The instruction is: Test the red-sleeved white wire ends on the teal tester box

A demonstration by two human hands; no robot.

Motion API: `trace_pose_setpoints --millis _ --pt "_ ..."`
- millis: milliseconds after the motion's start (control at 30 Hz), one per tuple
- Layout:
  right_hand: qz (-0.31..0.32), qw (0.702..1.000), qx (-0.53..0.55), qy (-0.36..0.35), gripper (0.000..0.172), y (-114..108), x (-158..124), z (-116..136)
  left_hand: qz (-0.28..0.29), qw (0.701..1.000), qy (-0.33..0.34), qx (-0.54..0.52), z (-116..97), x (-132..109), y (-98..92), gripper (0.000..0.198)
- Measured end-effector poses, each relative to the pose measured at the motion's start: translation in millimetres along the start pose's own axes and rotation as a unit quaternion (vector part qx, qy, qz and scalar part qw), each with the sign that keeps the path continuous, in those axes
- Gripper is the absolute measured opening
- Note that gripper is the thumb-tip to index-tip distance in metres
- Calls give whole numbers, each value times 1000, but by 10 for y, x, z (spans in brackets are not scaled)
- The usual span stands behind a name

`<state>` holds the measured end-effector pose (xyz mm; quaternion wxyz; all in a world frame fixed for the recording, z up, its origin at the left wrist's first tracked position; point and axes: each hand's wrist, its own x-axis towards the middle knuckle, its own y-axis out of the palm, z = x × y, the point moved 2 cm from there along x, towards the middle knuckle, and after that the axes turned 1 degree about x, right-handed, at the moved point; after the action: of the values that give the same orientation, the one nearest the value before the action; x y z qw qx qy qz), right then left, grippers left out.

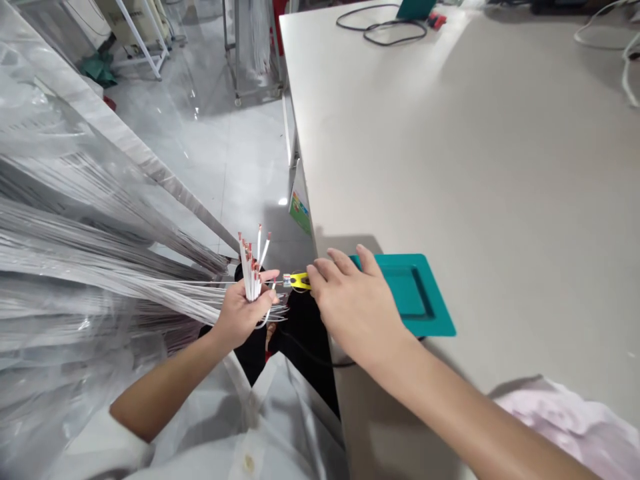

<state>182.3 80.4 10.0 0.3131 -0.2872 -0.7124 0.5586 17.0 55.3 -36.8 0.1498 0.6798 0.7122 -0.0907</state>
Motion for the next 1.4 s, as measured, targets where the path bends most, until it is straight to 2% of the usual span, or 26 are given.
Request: trace_pose_setpoints --millis 167,300,533,767,1000,1067,1233,1400 --pt "36 999 32 -17 23 17 78 -51 -6 999 -33 -28 -22 94 75 39" --pt "35 998 52 -6 23 28 83 -87 -17 999 -41 -24 -12 131 103 41" --pt "23 998 64 -4 25 63 57 -104 23 995 -81 -50 42 129 64 49" --pt "30 997 71 -2 27 56 67 -105 46 997 -57 -23 92 162 29 43" --pt "37 997 63 -3 27 54 46 -93 26 997 2 70 25 136 37 37" --pt "32 998 56 3 28 68 34 -92 24 996 4 82 23 130 35 36" --pt "37 998 53 -1 42 135 18 -82 34 997 -7 67 50 124 21 37" --pt "39 996 77 -2 45 152 35 -105 27 998 -16 54 70 113 -11 39"
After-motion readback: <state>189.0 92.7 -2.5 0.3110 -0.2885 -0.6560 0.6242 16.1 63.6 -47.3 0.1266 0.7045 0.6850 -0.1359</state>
